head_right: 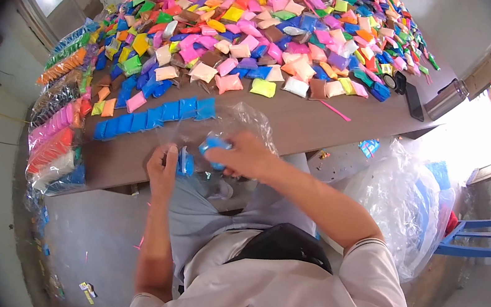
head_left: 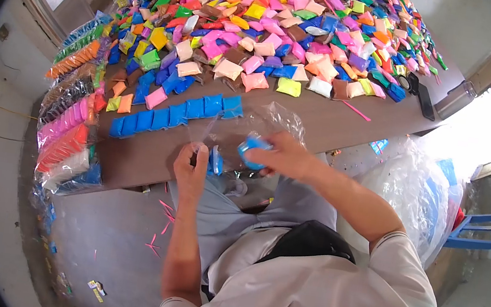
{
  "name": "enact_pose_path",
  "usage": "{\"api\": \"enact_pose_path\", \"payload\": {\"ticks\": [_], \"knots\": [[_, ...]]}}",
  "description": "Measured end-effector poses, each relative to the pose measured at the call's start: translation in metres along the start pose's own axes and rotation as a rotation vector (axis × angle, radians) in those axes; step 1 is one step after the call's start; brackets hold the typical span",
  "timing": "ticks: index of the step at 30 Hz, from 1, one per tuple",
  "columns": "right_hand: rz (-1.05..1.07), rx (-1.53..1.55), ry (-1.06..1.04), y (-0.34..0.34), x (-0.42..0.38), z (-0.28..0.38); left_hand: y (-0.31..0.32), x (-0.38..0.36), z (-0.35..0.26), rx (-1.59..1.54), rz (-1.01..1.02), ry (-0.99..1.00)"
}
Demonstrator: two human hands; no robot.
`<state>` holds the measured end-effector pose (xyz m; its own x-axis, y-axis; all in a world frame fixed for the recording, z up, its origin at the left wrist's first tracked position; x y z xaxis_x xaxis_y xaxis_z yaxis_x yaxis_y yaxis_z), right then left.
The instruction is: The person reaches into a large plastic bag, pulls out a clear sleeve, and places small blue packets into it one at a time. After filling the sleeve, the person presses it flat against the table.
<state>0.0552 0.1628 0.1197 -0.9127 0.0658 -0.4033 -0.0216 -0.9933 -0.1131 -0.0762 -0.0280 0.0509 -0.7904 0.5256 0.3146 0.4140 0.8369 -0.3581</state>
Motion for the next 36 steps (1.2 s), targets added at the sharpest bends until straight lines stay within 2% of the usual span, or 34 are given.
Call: {"api": "enact_pose_path", "payload": {"ticks": [2, 5, 8, 11, 15, 20, 23, 26, 32, 36], "knots": [[0.095, -0.058, 0.029, 0.025, 0.031, -0.015, 0.000, 0.000, -0.005, 0.007, 0.001, -0.001], [0.096, -0.246, 0.025, 0.038, 0.051, -0.004, -0.001, 0.000, -0.003, 0.017, -0.015, -0.011], [0.014, -0.058, 0.003, 0.041, 0.066, -0.003, 0.000, 0.000, 0.007, 0.010, -0.051, -0.044], [0.022, -0.026, -0.026, 0.038, 0.073, 0.000, 0.003, 0.006, 0.012, -0.026, -0.138, -0.102], [-0.082, -0.217, -0.095, 0.029, 0.077, 0.009, 0.008, 0.013, 0.003, -0.050, -0.243, -0.134], [-0.117, -0.624, -0.162, 0.022, 0.077, 0.000, 0.012, 0.006, 0.002, -0.116, -0.183, -0.121], [-0.188, -0.641, -0.264, 0.023, 0.078, -0.006, 0.009, 0.002, 0.000, -0.065, -0.143, -0.089], [-0.082, -0.549, -0.249, 0.021, 0.076, -0.002, 0.009, 0.002, 0.007, -0.058, -0.132, -0.079], [-0.203, -0.707, -0.399, 0.030, 0.078, -0.020, 0.009, 0.002, 0.003, -0.016, -0.129, -0.028], [-0.171, -0.747, -0.300, 0.022, 0.069, -0.002, 0.008, 0.002, -0.002, -0.030, -0.137, 0.010]]}}
Point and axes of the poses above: each hand's wrist, its own x-axis towards the middle knuckle, its own y-axis out of the palm, z = x × y, the point moved 5 cm from there along x, towards the middle knuckle, and after that the axes turned 8 degrees about z, right-handed, at the moved point
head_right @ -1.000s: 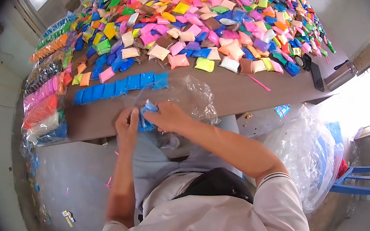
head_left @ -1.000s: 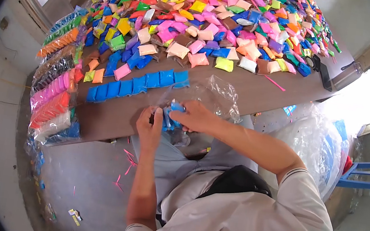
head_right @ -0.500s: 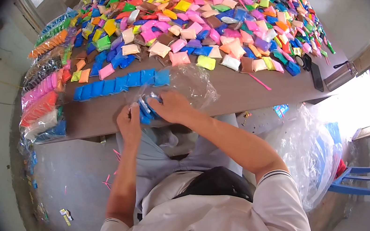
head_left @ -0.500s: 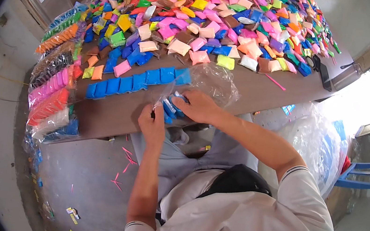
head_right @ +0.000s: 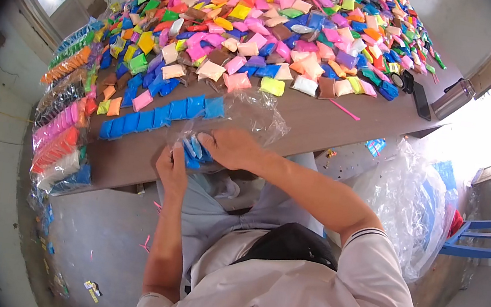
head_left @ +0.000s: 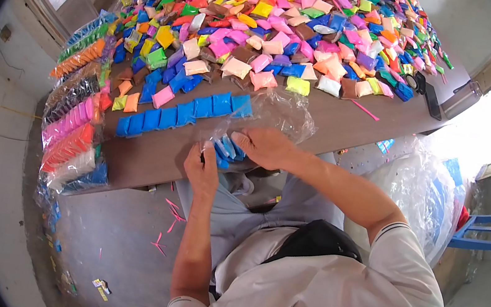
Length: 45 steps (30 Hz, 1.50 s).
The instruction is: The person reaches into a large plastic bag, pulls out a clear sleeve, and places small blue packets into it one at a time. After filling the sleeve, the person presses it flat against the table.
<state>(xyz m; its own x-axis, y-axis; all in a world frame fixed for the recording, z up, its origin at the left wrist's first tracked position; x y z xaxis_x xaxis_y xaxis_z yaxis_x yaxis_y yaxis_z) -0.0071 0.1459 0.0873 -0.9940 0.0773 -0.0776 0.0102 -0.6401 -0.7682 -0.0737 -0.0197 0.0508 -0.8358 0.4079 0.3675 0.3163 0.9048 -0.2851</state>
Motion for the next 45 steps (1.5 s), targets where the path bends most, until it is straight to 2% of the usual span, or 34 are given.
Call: {"api": "enact_pose_path", "payload": {"ticks": [2, 5, 8, 11, 14, 17, 18, 21, 24, 27, 28, 31, 34, 37, 40, 45], "knots": [[-0.047, -0.082, 0.014, -0.021, -0.003, 0.004, -0.001, 0.000, 0.000, 0.022, 0.027, -0.023], [-0.344, -0.089, -0.158, -0.069, -0.005, 0.013, -0.001, -0.001, 0.001, 0.014, 0.037, -0.035], [-0.421, 0.054, -0.191, -0.113, 0.006, 0.030, 0.000, -0.003, 0.006, 0.000, 0.042, -0.049], [-0.524, -0.126, -0.373, -0.122, 0.052, 0.021, 0.000, -0.002, 0.004, -0.013, 0.030, -0.030], [-0.140, -0.132, -0.446, -0.108, 0.121, -0.018, -0.001, -0.003, 0.007, 0.000, 0.044, -0.053], [0.302, -0.183, -0.233, -0.094, 0.143, -0.024, -0.002, -0.002, 0.005, -0.004, 0.064, -0.065], [0.380, -0.205, -0.139, -0.084, 0.146, -0.026, -0.002, -0.002, 0.002, -0.010, 0.070, -0.063], [0.560, -0.416, -0.153, -0.062, 0.147, -0.019, -0.003, -0.002, 0.000, 0.015, 0.074, -0.030], [0.541, -0.609, -0.213, -0.057, 0.128, 0.000, -0.004, -0.002, -0.004, 0.039, 0.004, 0.056], [0.537, -0.720, -0.180, -0.047, 0.119, -0.004, -0.003, 0.000, -0.007, 0.035, 0.039, 0.021], [0.471, -0.753, -0.252, -0.042, 0.121, -0.010, -0.003, 0.000, -0.006, 0.050, 0.045, 0.037], [0.542, -0.777, -0.161, -0.042, 0.122, -0.018, -0.003, -0.001, -0.001, 0.082, 0.050, 0.065], [0.367, -0.527, -0.150, -0.069, 0.126, -0.002, -0.004, -0.001, -0.002, 0.082, 0.033, 0.060], [0.380, -0.430, -0.205, -0.069, 0.138, 0.009, -0.005, 0.000, -0.005, 0.094, 0.037, 0.062], [0.433, -0.462, -0.166, -0.049, 0.150, 0.009, -0.004, 0.000, -0.005, 0.087, 0.041, 0.059], [0.353, -0.576, -0.261, -0.025, 0.146, 0.015, -0.005, 0.000, -0.001, 0.084, 0.055, 0.048]]}}
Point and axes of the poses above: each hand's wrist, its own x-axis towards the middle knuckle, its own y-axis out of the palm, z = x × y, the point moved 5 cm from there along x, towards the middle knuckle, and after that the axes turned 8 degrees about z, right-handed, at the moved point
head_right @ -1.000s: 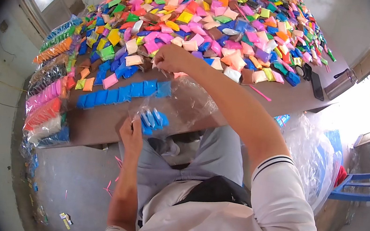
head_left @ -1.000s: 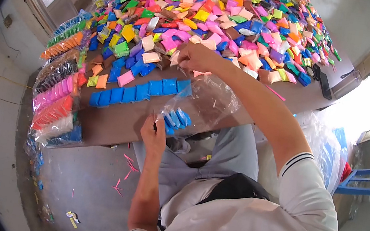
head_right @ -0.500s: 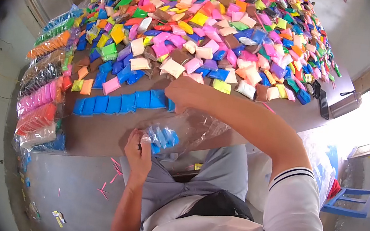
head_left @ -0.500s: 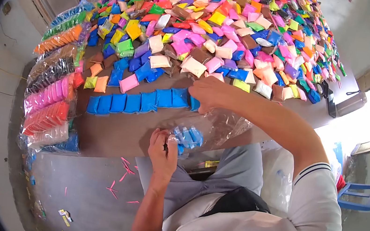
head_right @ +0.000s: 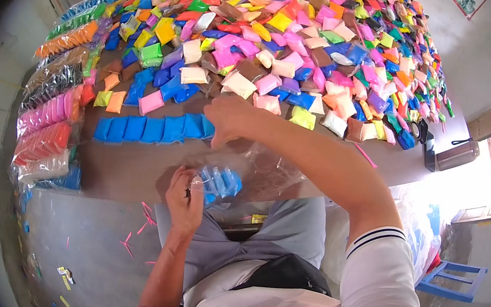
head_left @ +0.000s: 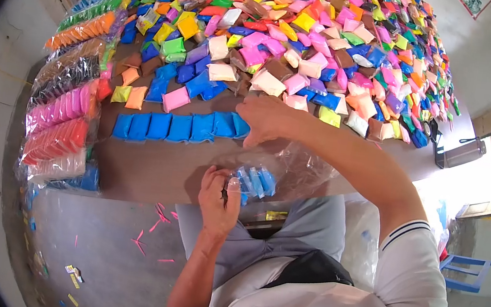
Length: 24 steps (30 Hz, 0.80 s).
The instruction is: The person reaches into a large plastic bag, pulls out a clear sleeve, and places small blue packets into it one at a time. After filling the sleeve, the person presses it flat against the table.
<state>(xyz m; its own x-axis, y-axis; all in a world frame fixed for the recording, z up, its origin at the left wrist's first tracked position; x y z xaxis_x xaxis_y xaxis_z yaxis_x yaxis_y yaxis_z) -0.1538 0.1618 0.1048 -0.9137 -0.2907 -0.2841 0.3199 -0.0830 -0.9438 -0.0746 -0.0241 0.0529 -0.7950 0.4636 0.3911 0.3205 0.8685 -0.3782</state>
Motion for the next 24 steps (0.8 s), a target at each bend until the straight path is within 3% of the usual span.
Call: {"api": "enact_pose_path", "payload": {"ticks": [4, 7, 10, 12, 15, 24], "knots": [[0.142, -0.062, 0.036, 0.011, 0.009, -0.004, 0.000, 0.000, -0.004, 0.006, -0.008, 0.004], [0.237, 0.063, 0.178, -0.003, 0.002, -0.016, 0.000, 0.001, -0.001, 0.016, -0.007, 0.008], [-0.118, 0.252, 0.124, -0.054, -0.040, -0.024, 0.000, 0.001, -0.003, 0.009, -0.014, 0.001], [-0.172, 0.567, 0.194, -0.082, -0.083, -0.024, 0.000, 0.000, -0.003, 0.021, -0.020, 0.000], [-0.254, 0.948, 0.094, -0.074, -0.144, -0.018, 0.001, 0.001, -0.007, 0.015, -0.027, 0.005], [0.338, 1.109, 0.414, 0.031, -0.142, 0.002, 0.004, 0.001, -0.004, 0.028, -0.007, 0.023]]}}
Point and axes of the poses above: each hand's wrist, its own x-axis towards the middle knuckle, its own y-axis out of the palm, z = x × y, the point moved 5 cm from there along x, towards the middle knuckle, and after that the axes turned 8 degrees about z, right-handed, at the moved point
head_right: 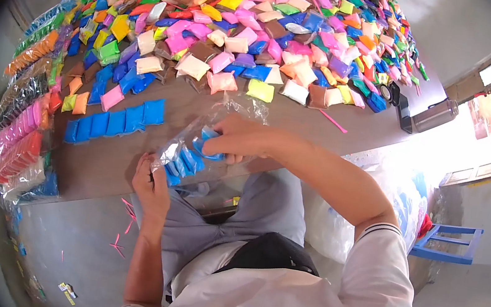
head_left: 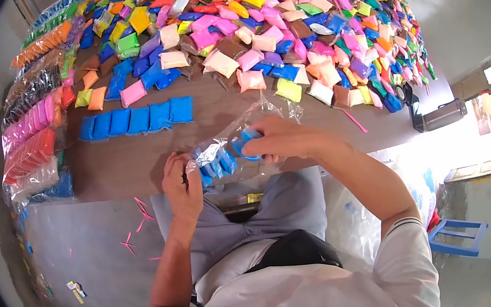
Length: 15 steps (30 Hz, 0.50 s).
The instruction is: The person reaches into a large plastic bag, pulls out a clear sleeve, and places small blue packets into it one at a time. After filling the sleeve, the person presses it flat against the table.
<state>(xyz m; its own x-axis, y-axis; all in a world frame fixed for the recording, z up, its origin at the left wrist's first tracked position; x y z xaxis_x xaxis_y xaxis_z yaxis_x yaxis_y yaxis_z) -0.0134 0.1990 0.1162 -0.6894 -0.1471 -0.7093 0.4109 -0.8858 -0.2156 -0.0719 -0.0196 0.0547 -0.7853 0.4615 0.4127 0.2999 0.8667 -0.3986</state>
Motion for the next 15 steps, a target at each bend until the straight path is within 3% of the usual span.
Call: {"api": "enact_pose_path", "payload": {"ticks": [3, 6, 15], "knots": [[0.003, -0.165, 0.034, 0.006, 0.012, 0.004, -0.003, 0.001, 0.001, -0.026, 0.037, -0.046], [-0.174, -0.674, -0.197, 0.012, 0.031, 0.006, -0.001, 0.000, 0.003, -0.035, 0.039, -0.034], [-0.265, -0.547, -0.300, 0.001, 0.000, 0.008, -0.001, 0.000, 0.001, 0.005, 0.016, -0.007]]}}
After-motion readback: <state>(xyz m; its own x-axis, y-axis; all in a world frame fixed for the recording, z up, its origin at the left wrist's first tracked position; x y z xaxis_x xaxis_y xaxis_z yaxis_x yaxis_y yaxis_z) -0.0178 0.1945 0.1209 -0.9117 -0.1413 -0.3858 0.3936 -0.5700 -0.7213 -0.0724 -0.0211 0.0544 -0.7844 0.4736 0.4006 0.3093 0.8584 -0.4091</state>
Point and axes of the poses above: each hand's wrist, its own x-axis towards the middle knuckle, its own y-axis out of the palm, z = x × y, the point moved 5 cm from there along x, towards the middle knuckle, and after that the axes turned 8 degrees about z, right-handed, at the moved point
